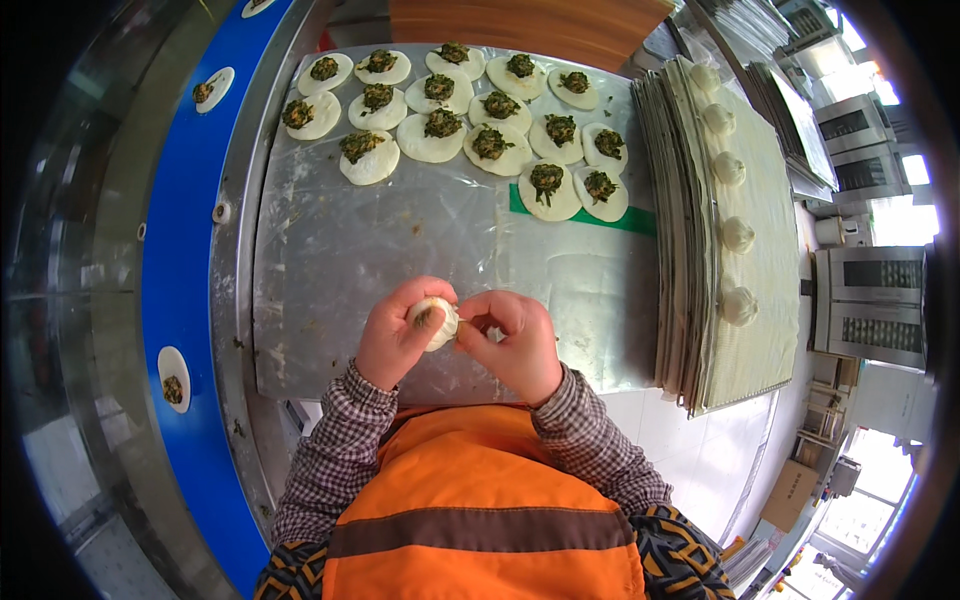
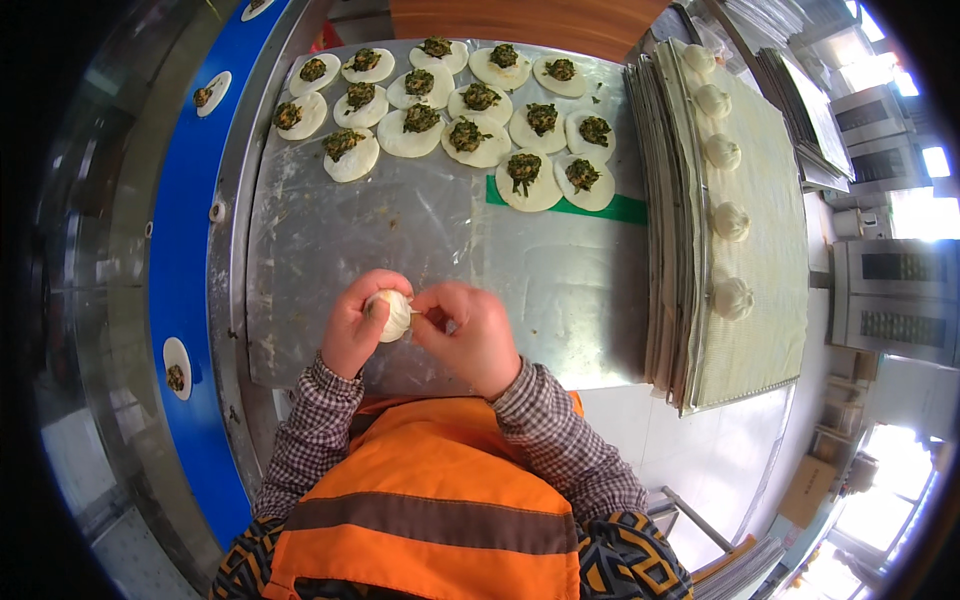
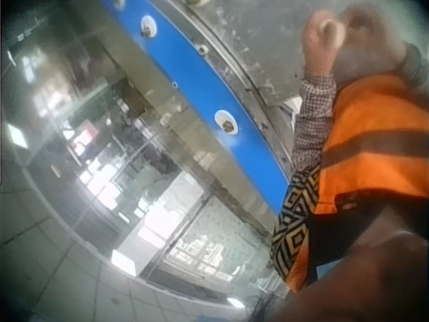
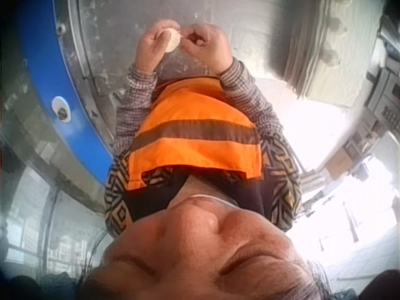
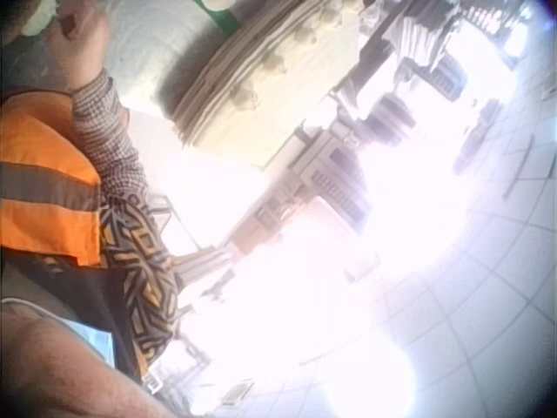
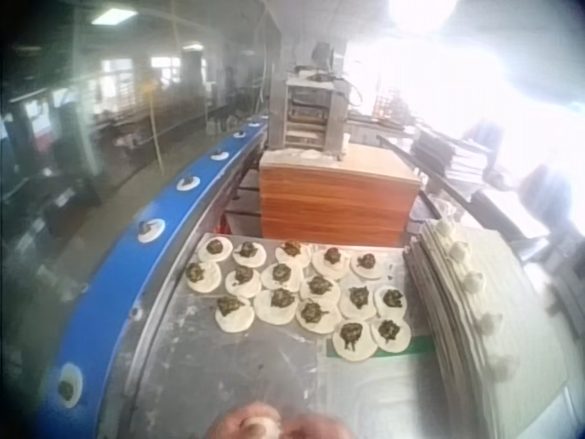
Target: The person repeatedly picks up round dough discs with green filling from a blue conveyor belt, pleats the edges to seal them into dumplings, and places the finished dumplings onto a stack of trays. The process continues throughout the clip.
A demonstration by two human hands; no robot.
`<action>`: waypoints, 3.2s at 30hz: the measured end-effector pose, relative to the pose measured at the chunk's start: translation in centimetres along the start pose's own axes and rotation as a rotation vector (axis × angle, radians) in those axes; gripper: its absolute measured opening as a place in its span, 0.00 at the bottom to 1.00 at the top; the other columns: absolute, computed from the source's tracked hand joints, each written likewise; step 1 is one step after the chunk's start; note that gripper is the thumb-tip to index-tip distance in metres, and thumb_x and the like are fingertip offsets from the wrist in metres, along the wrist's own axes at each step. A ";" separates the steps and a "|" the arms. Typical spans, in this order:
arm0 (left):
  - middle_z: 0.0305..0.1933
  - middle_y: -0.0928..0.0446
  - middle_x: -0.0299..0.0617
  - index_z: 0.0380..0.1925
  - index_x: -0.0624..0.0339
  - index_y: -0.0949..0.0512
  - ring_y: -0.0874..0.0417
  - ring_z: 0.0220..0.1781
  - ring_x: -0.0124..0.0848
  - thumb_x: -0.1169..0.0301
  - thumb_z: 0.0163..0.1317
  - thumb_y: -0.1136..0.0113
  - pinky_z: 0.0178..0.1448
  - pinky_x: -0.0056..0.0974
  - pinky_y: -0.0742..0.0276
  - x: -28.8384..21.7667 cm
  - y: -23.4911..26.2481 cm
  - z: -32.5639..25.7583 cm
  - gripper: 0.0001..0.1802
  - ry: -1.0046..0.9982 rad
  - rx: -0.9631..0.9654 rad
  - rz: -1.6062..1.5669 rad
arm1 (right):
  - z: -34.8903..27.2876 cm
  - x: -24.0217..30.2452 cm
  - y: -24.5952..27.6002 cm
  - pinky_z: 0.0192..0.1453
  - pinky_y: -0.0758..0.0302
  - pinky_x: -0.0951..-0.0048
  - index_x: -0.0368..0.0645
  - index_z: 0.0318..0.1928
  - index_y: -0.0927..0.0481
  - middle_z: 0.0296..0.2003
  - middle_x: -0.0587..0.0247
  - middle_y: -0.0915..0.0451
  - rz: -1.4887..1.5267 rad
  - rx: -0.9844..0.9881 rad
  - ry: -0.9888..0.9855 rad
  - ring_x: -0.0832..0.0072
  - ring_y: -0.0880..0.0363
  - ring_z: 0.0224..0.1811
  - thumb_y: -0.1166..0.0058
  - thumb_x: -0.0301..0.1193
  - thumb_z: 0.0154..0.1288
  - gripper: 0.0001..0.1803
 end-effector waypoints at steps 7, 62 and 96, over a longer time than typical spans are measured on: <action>0.35 0.22 0.37 0.40 0.59 0.24 0.21 0.35 0.22 0.49 0.73 0.55 0.37 0.29 0.25 3.1 -2.1 -0.3 0.23 0.497 0.011 -0.758 | -0.1 3.9 -0.5 0.27 0.25 0.64 0.39 0.34 0.22 0.28 0.55 0.21 -0.370 0.005 0.285 0.59 0.21 0.26 0.39 0.22 0.54 0.07; 0.29 0.21 0.42 0.38 0.61 0.27 0.19 0.23 0.29 0.39 0.70 0.63 0.19 0.32 0.26 6.6 -11.5 11.0 0.33 0.696 0.203 -0.821 | 6.4 -0.7 13.1 0.28 0.27 0.79 0.36 0.33 0.19 0.27 0.62 0.19 -0.404 -0.252 0.077 0.77 0.22 0.25 0.39 0.17 0.52 0.06; 0.26 0.21 0.45 0.50 0.69 0.25 0.21 0.20 0.30 0.37 0.70 0.69 0.16 0.30 0.28 10.5 -12.9 14.8 0.42 0.881 0.404 -0.783 | 11.7 -5.8 17.4 0.33 0.25 0.66 0.40 0.35 0.19 0.30 0.56 0.22 -0.825 -0.318 0.053 0.65 0.21 0.29 0.41 0.24 0.56 0.05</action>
Point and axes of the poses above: each hand's wrist, its own z-axis towards the middle knuckle, its own y-axis out of the back of the hand, x = y × z, the point moved 10 cm from there along z, towards the middle knuckle
